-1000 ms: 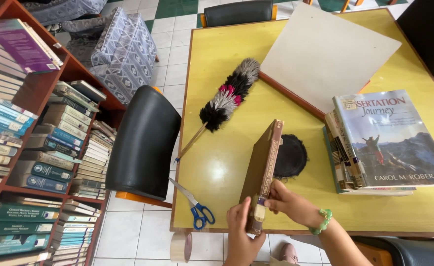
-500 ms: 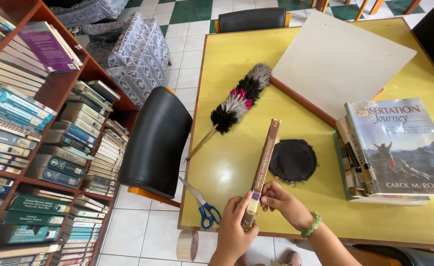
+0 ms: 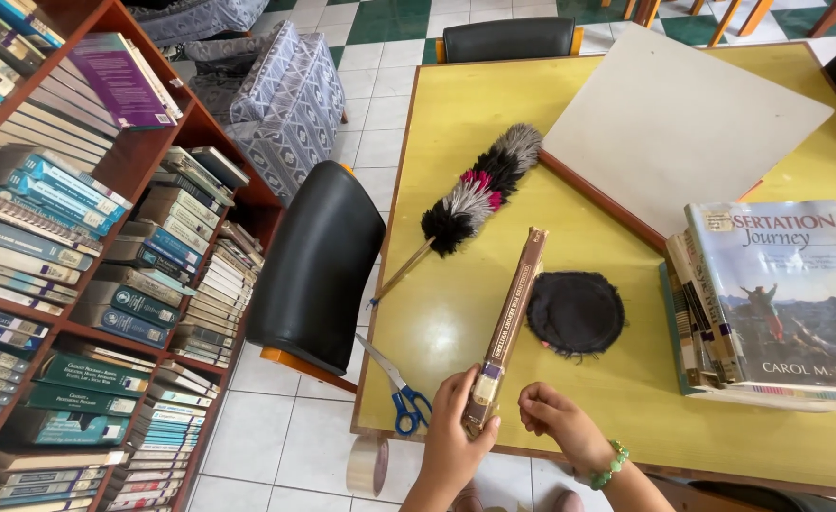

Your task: Repairing a book by applying clear adhesive tape to its edges and spine using scissors.

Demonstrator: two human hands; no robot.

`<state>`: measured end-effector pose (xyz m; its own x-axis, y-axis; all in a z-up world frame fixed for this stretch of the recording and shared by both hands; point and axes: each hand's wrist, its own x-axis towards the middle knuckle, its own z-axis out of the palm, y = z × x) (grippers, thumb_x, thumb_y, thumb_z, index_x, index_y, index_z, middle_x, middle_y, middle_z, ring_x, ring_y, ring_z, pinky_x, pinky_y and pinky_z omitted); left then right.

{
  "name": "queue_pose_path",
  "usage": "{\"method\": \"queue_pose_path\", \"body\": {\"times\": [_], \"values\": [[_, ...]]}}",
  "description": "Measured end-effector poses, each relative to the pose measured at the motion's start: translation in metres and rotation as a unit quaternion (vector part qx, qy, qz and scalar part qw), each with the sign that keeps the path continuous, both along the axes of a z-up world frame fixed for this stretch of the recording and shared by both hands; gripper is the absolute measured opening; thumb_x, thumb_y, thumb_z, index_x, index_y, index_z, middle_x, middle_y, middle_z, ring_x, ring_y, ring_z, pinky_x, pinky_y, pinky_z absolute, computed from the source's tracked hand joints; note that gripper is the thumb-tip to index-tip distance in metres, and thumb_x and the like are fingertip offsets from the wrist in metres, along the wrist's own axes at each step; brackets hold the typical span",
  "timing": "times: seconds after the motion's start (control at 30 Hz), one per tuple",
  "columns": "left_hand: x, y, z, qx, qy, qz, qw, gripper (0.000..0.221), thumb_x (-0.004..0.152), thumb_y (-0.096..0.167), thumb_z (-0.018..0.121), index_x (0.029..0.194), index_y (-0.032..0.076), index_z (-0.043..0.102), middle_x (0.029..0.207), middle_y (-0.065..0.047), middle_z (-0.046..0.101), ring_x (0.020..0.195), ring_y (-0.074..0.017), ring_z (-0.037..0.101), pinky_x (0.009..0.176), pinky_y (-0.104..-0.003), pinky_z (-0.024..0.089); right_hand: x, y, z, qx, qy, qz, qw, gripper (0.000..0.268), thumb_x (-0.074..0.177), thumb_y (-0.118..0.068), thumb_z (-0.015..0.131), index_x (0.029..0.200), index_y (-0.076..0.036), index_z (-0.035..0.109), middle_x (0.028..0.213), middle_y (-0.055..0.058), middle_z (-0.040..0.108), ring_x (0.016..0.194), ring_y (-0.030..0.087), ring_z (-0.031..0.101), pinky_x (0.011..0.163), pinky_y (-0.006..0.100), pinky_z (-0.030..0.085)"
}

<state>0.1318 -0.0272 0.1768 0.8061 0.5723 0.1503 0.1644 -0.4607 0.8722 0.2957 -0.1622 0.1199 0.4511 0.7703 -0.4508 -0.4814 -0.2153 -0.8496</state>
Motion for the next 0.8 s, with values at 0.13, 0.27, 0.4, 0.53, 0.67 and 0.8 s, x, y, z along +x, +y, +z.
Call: {"method": "queue_pose_path", "body": {"times": [0.13, 0.27, 0.4, 0.53, 0.67, 0.8], "values": [[0.001, -0.002, -0.002, -0.031, -0.002, 0.02, 0.999, 0.069, 0.091, 0.023, 0.07, 0.153, 0.014, 0.04, 0.142, -0.012, 0.051, 0.132, -0.0273, 0.054, 0.106, -0.043, 0.052, -0.002, -0.011, -0.036, 0.014, -0.022, 0.018, 0.999, 0.006, 0.1, -0.003, 0.058, 0.099, -0.003, 0.064, 0.071, 0.007, 0.051, 0.064, 0.019, 0.045, 0.063, 0.03, 0.039], [0.007, -0.002, 0.001, -0.214, 0.009, 0.141, 0.967, 0.065, 0.089, 0.048, 0.062, 0.148, 0.022, 0.054, 0.145, -0.002, 0.064, 0.131, -0.0221, 0.062, 0.107, -0.04, 0.049, -0.003, -0.026, -0.079, -0.07, -0.041, 0.066, 0.994, 0.023, 0.102, -0.018, 0.058, 0.097, -0.002, 0.072, 0.056, 0.009, 0.052, 0.053, 0.016, 0.046, 0.054, 0.028, 0.032], [0.017, 0.002, -0.027, -0.537, -0.073, 0.269, 0.796, 0.069, 0.089, 0.026, 0.067, 0.155, 0.025, 0.045, 0.162, -0.005, 0.047, 0.153, -0.0295, 0.038, 0.115, -0.07, 0.038, -0.007, -0.044, -0.125, -0.154, -0.002, -0.031, 0.988, 0.024, 0.097, -0.025, 0.062, 0.081, -0.006, 0.064, 0.066, 0.019, 0.076, 0.055, 0.023, 0.067, 0.047, 0.027, 0.034], [0.011, -0.016, -0.083, -0.549, -0.066, 0.237, 0.799, 0.062, 0.091, 0.018, 0.069, 0.15, 0.014, 0.048, 0.123, -0.011, 0.058, 0.124, -0.0249, 0.064, 0.097, -0.052, 0.067, 0.015, -0.069, -0.135, -0.126, 0.05, -0.076, 0.988, 0.027, 0.103, -0.016, 0.058, 0.099, 0.007, 0.072, 0.087, 0.022, 0.074, 0.077, 0.031, 0.071, 0.069, 0.036, 0.053], [0.02, -0.025, -0.125, -0.469, 0.107, 0.096, 0.872, 0.042, 0.101, 0.045, 0.055, 0.129, 0.014, 0.055, 0.092, -0.005, 0.073, 0.07, -0.0163, 0.078, 0.058, -0.026, 0.067, 0.023, -0.081, -0.145, -0.138, 0.022, -0.057, 0.989, 0.022, 0.102, -0.012, 0.06, 0.096, 0.006, 0.07, 0.083, 0.021, 0.074, 0.071, 0.029, 0.068, 0.066, 0.038, 0.056], [0.023, -0.046, -0.125, -0.346, 0.282, -0.075, 0.892, 0.06, 0.116, 0.043, 0.042, 0.08, 0.0, 0.066, 0.055, -0.009, 0.065, 0.04, -0.0151, 0.058, 0.045, -0.024, 0.052, 0.021, -0.082, -0.147, -0.139, -0.019, -0.011, 0.99, 0.024, 0.097, -0.013, 0.063, 0.081, 0.005, 0.065, 0.071, 0.02, 0.067, 0.065, 0.03, 0.065, 0.067, 0.039, 0.055]]}}
